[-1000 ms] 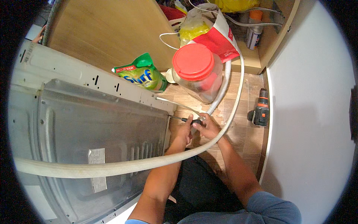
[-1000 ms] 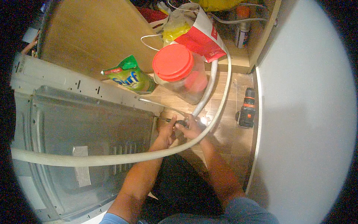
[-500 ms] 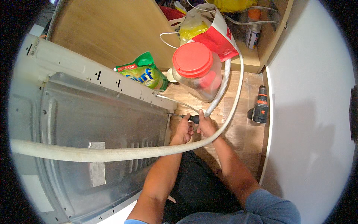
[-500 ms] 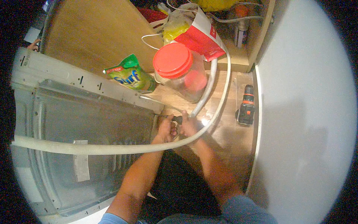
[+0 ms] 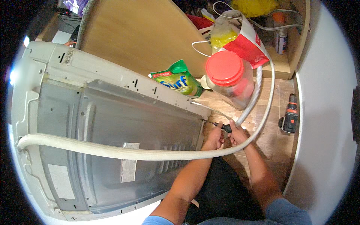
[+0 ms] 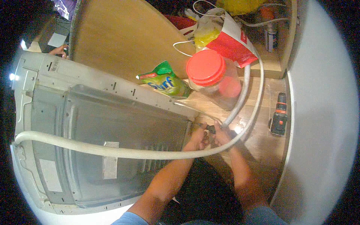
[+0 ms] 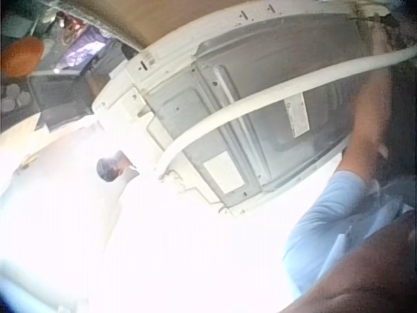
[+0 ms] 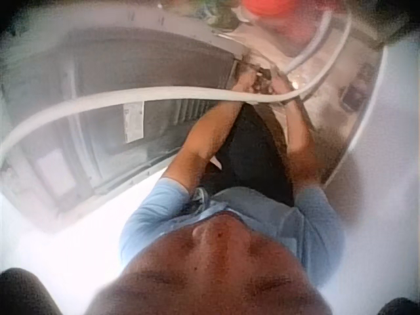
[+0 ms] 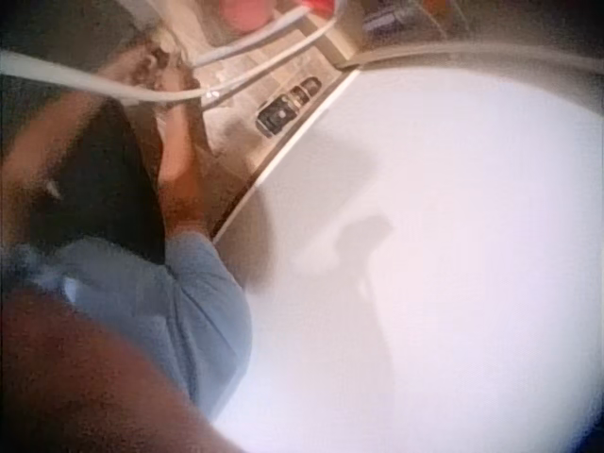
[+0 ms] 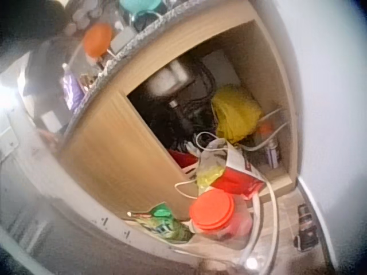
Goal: The person kneels behind a top-loading washing machine and uses a screwdriver to remove screws from the back panel. After removing the panel, the person stands and uses a mop to clean the floor area around the appliance.
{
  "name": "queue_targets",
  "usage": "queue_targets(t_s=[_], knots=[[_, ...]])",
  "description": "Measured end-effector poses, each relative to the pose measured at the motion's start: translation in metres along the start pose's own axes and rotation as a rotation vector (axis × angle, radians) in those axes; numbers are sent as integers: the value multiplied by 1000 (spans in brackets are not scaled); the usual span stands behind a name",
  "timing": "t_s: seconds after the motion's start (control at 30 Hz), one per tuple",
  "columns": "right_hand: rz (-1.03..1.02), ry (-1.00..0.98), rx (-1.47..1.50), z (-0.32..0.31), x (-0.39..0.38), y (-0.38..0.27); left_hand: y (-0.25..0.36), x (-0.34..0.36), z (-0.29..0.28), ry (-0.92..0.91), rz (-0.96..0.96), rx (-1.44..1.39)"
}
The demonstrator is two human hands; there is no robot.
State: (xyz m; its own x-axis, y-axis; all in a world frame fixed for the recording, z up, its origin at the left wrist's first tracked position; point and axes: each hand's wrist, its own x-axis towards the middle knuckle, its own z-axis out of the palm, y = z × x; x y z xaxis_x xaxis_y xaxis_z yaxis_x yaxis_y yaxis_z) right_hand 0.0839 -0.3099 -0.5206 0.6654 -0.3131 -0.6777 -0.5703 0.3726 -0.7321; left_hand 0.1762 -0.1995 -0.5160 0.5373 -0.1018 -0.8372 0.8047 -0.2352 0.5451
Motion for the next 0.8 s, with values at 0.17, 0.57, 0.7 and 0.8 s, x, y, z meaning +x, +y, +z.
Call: queue_targets(t_s=[0.17,0.57,0.7,0.8], knots=[[-610,187,-523,-3,9,25,2,-1,-2,23,103,272],[-228,30,30,-8,30,21,-4,15,13,89,213,220],[-789,161,-142,4,63,65,-19,46,-8,73,118,155],[-197,-17,15,-3,33,28,-26,55,-7,73,179,88]])
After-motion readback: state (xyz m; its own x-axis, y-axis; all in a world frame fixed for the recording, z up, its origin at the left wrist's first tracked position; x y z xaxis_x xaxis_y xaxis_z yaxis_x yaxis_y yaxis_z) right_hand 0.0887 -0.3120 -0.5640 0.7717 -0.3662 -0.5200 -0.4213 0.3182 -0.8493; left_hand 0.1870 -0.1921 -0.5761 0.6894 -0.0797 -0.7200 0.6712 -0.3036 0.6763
